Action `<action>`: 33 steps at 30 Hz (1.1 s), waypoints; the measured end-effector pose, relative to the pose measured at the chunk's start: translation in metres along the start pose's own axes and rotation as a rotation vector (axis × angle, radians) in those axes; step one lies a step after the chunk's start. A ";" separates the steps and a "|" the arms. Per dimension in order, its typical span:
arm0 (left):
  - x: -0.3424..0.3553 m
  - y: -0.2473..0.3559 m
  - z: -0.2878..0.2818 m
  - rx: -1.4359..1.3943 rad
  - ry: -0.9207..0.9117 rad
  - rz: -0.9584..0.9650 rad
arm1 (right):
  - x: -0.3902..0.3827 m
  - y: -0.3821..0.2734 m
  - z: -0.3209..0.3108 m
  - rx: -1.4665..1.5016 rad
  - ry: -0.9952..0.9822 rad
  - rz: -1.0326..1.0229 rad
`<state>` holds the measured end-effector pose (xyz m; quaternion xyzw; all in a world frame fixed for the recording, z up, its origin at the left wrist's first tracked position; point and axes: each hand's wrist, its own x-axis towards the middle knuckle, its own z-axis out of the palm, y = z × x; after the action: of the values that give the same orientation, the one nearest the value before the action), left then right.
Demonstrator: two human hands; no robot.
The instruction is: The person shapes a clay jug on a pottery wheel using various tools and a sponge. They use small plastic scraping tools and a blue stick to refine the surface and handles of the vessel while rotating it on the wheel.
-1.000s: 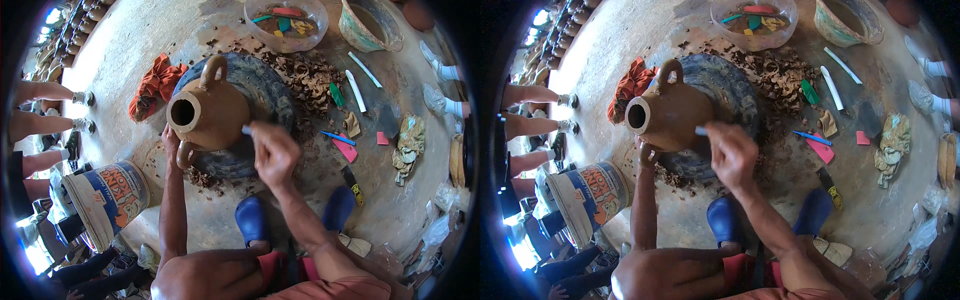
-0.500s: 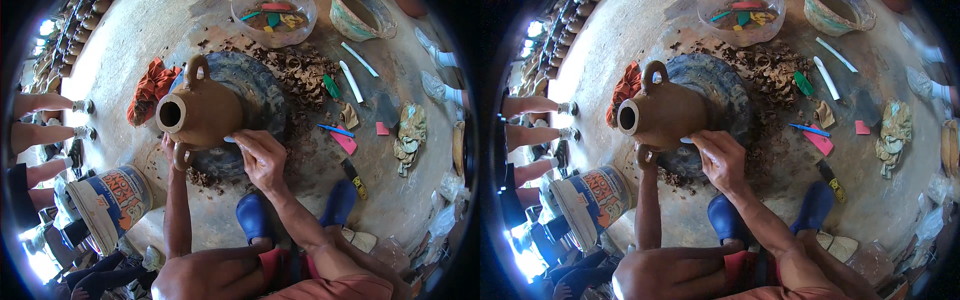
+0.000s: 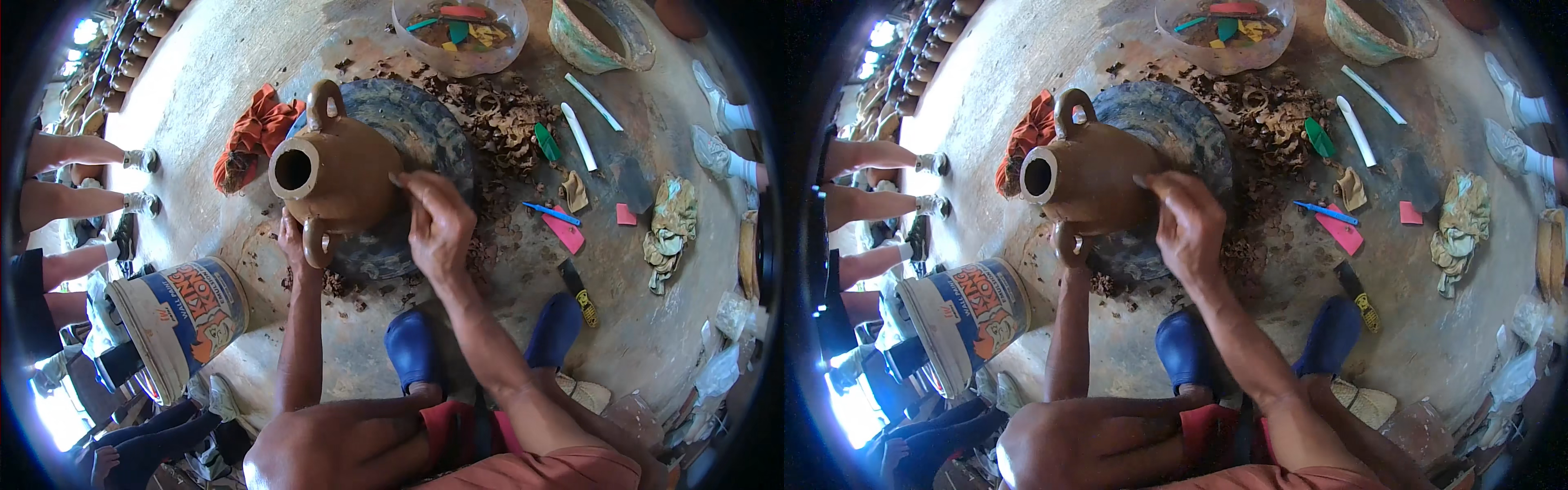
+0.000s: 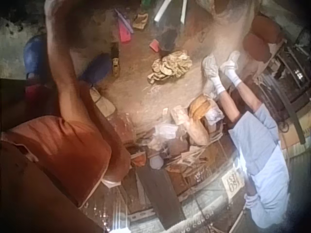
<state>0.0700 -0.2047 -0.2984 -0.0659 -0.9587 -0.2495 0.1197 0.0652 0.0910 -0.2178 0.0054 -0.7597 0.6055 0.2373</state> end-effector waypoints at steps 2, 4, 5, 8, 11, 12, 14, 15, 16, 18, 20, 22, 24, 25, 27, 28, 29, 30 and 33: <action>-0.006 0.010 0.008 -0.026 0.016 -0.066 | -0.022 -0.007 0.002 -0.018 0.048 0.000; -0.007 0.017 0.019 -0.237 0.133 -0.198 | -0.036 -0.009 0.005 -0.053 0.102 -0.045; -0.008 0.014 0.021 -0.332 0.187 -0.256 | -0.037 -0.013 0.004 -0.081 0.077 -0.111; -0.011 0.001 0.020 -0.410 0.237 -0.303 | -0.030 -0.013 -0.003 -0.083 0.067 -0.123; -0.015 0.001 0.022 -0.402 0.225 -0.314 | 0.013 0.004 -0.004 -0.114 0.172 -0.082; -0.015 0.008 0.023 -0.405 0.223 -0.319 | 0.028 0.008 -0.002 -0.108 0.162 -0.069; -0.019 0.033 0.027 -0.698 0.246 -0.569 | 0.042 0.014 -0.003 -0.061 0.114 -0.047; -0.023 0.047 0.026 -0.753 0.243 -0.664 | 0.043 0.019 -0.004 -0.022 0.057 -0.050; -0.026 0.061 0.024 -0.806 0.245 -0.759 | 0.043 0.023 -0.005 0.016 -0.001 -0.053; -0.036 0.078 0.016 -1.184 0.336 -0.973 | 0.028 0.016 0.002 0.021 0.011 -0.042; -0.057 0.090 0.011 -1.265 0.301 -1.093 | 0.012 0.006 0.007 0.038 0.052 0.103; -0.081 0.111 0.014 -1.235 0.101 -1.177 | -0.004 0.019 0.009 0.033 0.074 0.069; -0.078 0.158 0.009 -1.370 -0.039 -1.236 | -0.016 0.028 0.008 0.131 0.138 0.162; -0.084 0.158 0.009 -1.410 -0.197 -1.249 | -0.022 0.027 0.009 0.128 0.134 0.157; -0.084 0.152 0.007 -1.424 -0.162 -1.245 | -0.027 0.011 0.015 0.234 0.151 0.339; -0.084 0.146 0.007 -1.436 -0.139 -1.246 | -0.029 0.005 0.017 0.234 0.147 0.331; -0.082 0.130 0.010 -1.405 -0.027 -1.244 | -0.030 -0.003 0.022 0.316 0.163 0.373; -0.064 0.138 0.000 -1.313 0.028 -1.298 | -0.030 -0.005 0.020 0.385 0.182 0.414; -0.049 0.092 0.000 -1.323 0.027 -1.356 | -0.030 -0.020 0.020 0.244 0.174 0.331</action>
<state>0.1340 -0.1283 -0.2682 0.4537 -0.4551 -0.7595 -0.1012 0.0908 0.0585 -0.2141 -0.1428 -0.6481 0.7216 0.1969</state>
